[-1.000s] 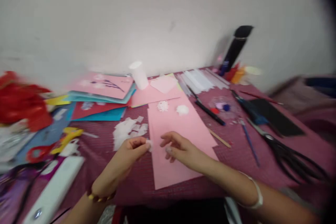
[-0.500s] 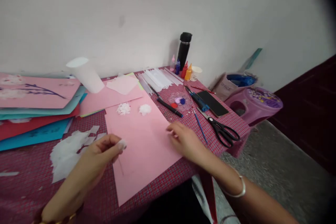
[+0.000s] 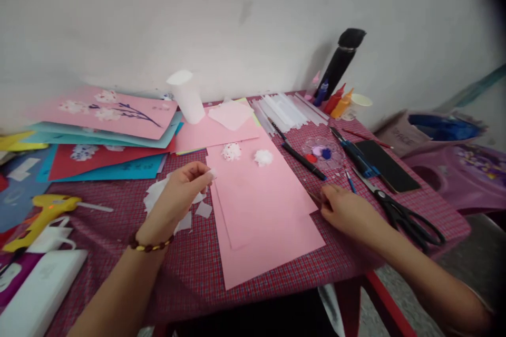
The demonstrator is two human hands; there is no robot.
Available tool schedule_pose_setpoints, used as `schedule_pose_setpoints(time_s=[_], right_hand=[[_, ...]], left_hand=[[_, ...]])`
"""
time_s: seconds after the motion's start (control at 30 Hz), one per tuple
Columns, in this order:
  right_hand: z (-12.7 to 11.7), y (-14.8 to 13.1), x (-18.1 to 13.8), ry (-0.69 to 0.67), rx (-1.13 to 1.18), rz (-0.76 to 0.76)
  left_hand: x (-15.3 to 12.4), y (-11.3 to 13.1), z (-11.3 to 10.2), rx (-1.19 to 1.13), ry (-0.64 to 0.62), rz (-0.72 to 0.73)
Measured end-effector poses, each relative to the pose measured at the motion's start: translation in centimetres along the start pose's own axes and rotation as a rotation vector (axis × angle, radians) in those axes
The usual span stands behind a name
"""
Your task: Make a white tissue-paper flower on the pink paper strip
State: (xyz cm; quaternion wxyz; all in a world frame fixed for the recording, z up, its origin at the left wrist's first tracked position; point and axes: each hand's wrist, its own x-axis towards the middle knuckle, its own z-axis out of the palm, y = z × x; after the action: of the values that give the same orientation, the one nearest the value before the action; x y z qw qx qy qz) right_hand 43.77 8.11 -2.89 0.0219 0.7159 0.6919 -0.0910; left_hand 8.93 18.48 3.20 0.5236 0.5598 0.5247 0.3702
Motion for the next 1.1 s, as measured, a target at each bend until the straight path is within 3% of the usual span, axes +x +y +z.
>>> schedule_pose_setpoints(time_s=[0.17, 0.3, 0.4, 0.5, 0.6, 0.7, 0.77, 0.9, 1.1], right_hand=[[0.5, 2.0, -1.9, 0.085, 0.273, -0.078], [-3.0, 2.1, -3.0, 0.159, 0.747, -0.15], [-6.6, -1.3, -1.5, 0.119, 1.176, -0.326], [-8.2, -6.5, 1.3, 0.094, 1.457, -0.436], [-7.8, -10.9, 4.0, 0.136, 1.556, -0.391], [-6.4, -12.9, 5.9, 0.227, 1.652, -0.358], [-5.3, -13.0, 6.7, 0.255, 1.718, -0.336], [-3.3, -11.9, 7.4, 0.165, 1.781, -0.316], [-2.4, -12.1, 7.8, 0.155, 1.726, -0.34]], left_hand=[[0.0, -0.9, -0.2, 0.138, 0.093, 0.051], [0.2, -1.9, 0.4, 0.211, 0.134, 0.046], [0.3, -2.8, 0.5, 0.152, 0.137, 0.034], [0.3, -3.4, 0.5, 0.064, 0.159, 0.003], [0.4, -3.3, 0.4, -0.065, 0.173, -0.06], [0.5, -2.8, 0.3, -0.174, 0.162, -0.096], [0.5, -2.8, 0.4, -0.198, 0.133, -0.099], [0.7, -3.4, 0.7, -0.213, 0.073, -0.111], [0.5, -2.7, 1.3, -0.026, 0.13, -0.044]])
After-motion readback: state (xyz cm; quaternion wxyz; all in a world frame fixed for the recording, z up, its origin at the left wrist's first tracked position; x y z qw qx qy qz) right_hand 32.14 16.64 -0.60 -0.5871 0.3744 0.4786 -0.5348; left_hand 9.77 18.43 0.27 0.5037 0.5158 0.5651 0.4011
